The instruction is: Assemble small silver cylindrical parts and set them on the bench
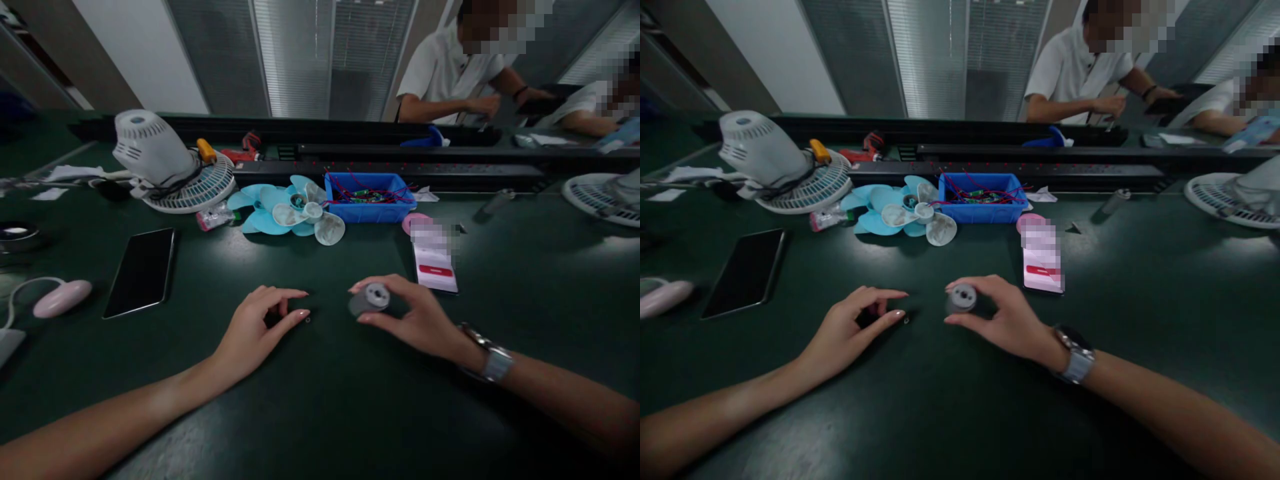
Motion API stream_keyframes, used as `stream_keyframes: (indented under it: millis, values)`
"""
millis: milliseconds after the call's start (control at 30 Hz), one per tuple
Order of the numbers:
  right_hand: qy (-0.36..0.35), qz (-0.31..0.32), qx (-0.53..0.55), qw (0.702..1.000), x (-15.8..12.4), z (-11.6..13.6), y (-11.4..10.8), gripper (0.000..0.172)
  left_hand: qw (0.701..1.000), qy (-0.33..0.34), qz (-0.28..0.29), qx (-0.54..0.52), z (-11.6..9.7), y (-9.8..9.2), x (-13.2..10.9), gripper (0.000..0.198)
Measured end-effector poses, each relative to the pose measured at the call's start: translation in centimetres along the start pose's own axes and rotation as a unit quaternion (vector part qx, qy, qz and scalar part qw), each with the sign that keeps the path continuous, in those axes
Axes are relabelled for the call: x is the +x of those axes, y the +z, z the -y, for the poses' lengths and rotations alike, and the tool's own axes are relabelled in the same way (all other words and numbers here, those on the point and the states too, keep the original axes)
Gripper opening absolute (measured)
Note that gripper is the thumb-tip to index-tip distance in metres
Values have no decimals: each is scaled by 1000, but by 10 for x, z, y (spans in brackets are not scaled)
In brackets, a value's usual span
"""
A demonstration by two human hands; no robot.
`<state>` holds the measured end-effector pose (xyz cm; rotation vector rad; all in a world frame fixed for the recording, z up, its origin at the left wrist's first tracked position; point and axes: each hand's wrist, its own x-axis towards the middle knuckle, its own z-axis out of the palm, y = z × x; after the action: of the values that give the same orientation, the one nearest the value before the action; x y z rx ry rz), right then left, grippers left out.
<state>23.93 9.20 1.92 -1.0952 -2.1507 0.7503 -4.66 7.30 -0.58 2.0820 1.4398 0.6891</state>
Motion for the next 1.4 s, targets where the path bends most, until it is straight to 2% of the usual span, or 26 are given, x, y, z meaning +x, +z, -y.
stream_keyframes:
  millis: [67, 133, 200, 300, 400, 433, 500, 567, 633, 667, 700, 733, 767, 833, 900, 967, 1033, 1233, 1333, 1400]
  values:
    - [36, -116, -63, 991, -14, -16, -35, 37, 1000, -15, -6, -17, -1, -1, -1, 33]
    - [89, -229, -133, 960, -31, -38, -69, 36, 999, -24, -4, -29, -2, -1, 0, 33]
    - [141, -298, -180, 927, -50, -64, -94, 39, 999, -31, 1, -33, -2, -1, 1, 33]
    - [205, -311, -197, 907, -73, -104, -111, 47, 999, -39, -1, -36, -4, 0, 2, 33]
    - [244, -270, -178, 914, -84, -131, -112, 52, 998, -43, -18, -38, -6, -1, 1, 34]
    - [244, -264, -173, 917, -85, -133, -113, 54, 998, -44, -24, -38, -7, -1, 1, 34]
    - [211, -294, -197, 911, -83, -122, -114, 62, 998, -48, -28, -42, -7, -2, 0, 34]
    - [143, -361, -270, 881, -77, -91, -114, 70, 997, -54, -28, -50, -6, -1, 0, 35]
    - [55, -388, -327, 860, -67, -48, -104, 62, 997, -54, -25, -56, -4, 0, 1, 35]
    - [16, -352, -329, 876, -59, -27, -94, 52, 997, -52, -25, -58, -3, 0, 1, 35]
    - [-34, -289, -310, 905, -50, -7, -82, 41, 997, -49, -24, -58, -2, 1, 2, 35]
    - [-59, -181, -270, 944, -40, 10, -66, 36, 997, -48, -25, -59, -1, 1, 2, 35]
    - [-63, -78, -220, 970, -28, 22, -48, 38, 997, -47, -27, -60, 0, 2, 2, 35]
    - [-75, 77, -140, 984, -4, 35, -12, 44, 996, -48, -36, -65, 0, 1, 0, 33]
    - [-92, 149, -111, 978, 19, 35, 19, 53, 995, -50, -41, -73, 0, 1, -1, 32]
    - [-111, 167, -120, 972, 36, 28, 40, 58, 995, -50, -39, -83, 0, 0, -1, 30]
    - [-119, 164, -133, 970, 45, 20, 53, 56, 994, -47, -30, -91, 0, 0, -1, 29]
    - [-105, 130, -101, 981, 46, 8, 69, 38, 995, -48, -29, -84, 3, 2, 2, 30]
    - [-106, 110, -70, 986, 45, 10, 60, 33, 995, -53, -29, -84, 4, 2, 1, 32]
    - [-106, 65, -72, 990, 40, 14, 36, 26, 994, -60, -30, -82, 4, 2, 1, 32]
